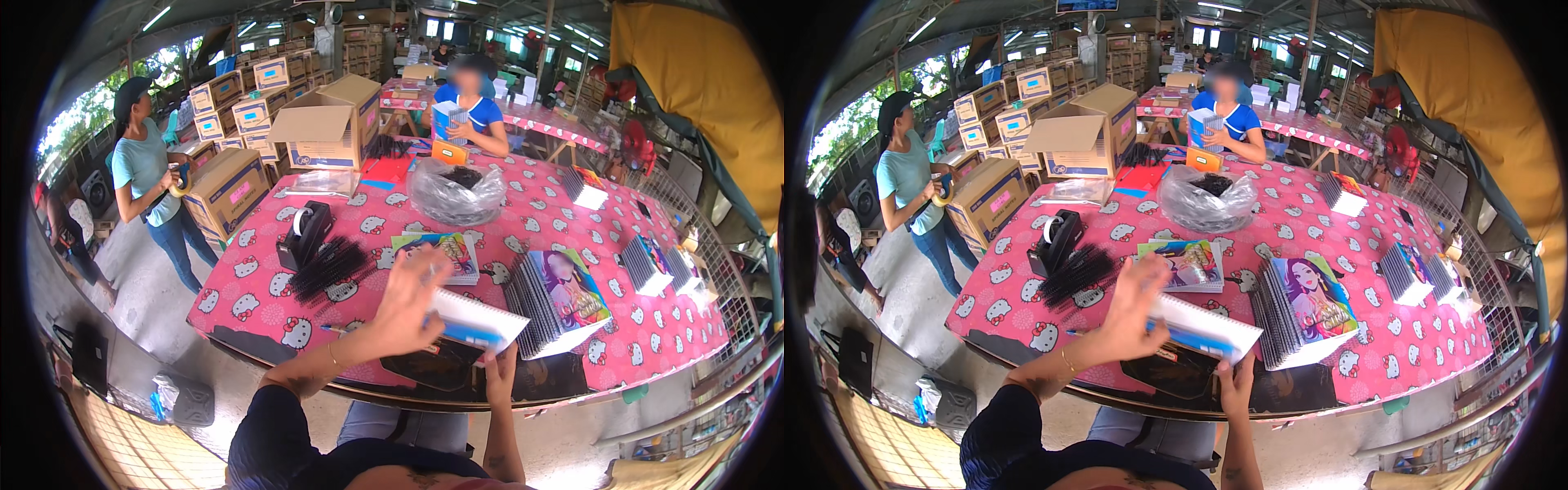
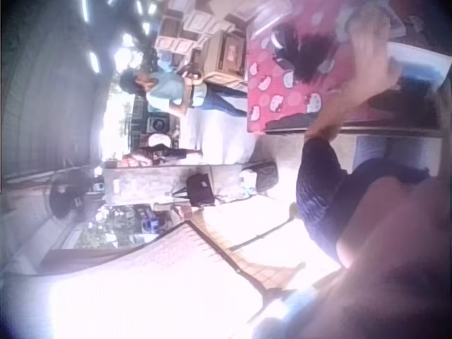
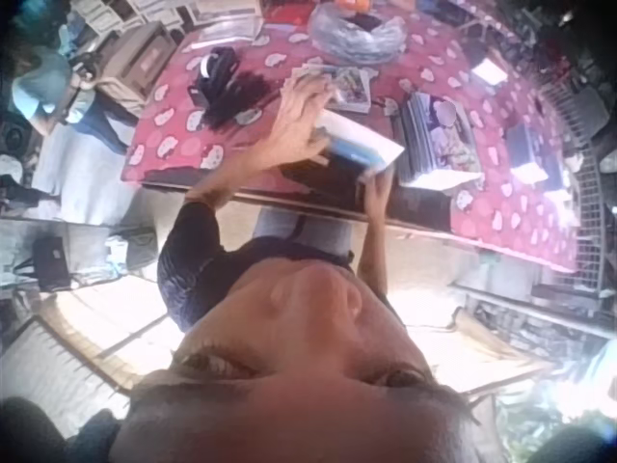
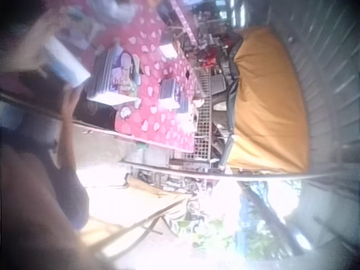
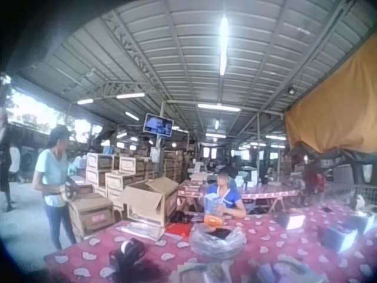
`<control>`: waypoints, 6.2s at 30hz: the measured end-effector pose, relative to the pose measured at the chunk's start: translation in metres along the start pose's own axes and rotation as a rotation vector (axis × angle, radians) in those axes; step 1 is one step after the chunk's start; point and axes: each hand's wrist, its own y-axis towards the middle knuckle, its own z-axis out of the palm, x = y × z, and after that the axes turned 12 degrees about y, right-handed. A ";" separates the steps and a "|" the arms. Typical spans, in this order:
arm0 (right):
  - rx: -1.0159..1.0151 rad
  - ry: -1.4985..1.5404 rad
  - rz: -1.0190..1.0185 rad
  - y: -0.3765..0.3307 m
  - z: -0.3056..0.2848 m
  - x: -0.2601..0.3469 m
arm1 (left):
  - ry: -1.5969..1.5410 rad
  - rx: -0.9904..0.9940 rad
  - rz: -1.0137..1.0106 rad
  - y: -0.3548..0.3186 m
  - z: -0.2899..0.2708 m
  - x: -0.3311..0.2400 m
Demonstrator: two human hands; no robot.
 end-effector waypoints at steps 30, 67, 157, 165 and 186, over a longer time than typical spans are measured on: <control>-0.083 -0.515 -0.364 0.027 0.025 0.034 | 0.401 0.156 -0.503 -0.134 0.080 0.193; 0.603 -0.830 -0.274 0.072 0.131 0.035 | -0.227 0.283 -0.221 -0.074 0.001 0.065; 0.349 -0.257 0.300 0.028 -0.006 0.039 | 0.124 0.417 0.345 -0.110 0.076 -0.030; 0.356 -0.336 0.187 0.035 0.001 0.023 | 0.164 0.377 0.335 -0.093 0.075 -0.028; 0.342 -0.495 0.048 0.036 0.026 0.025 | 0.255 0.295 0.260 -0.034 0.083 -0.017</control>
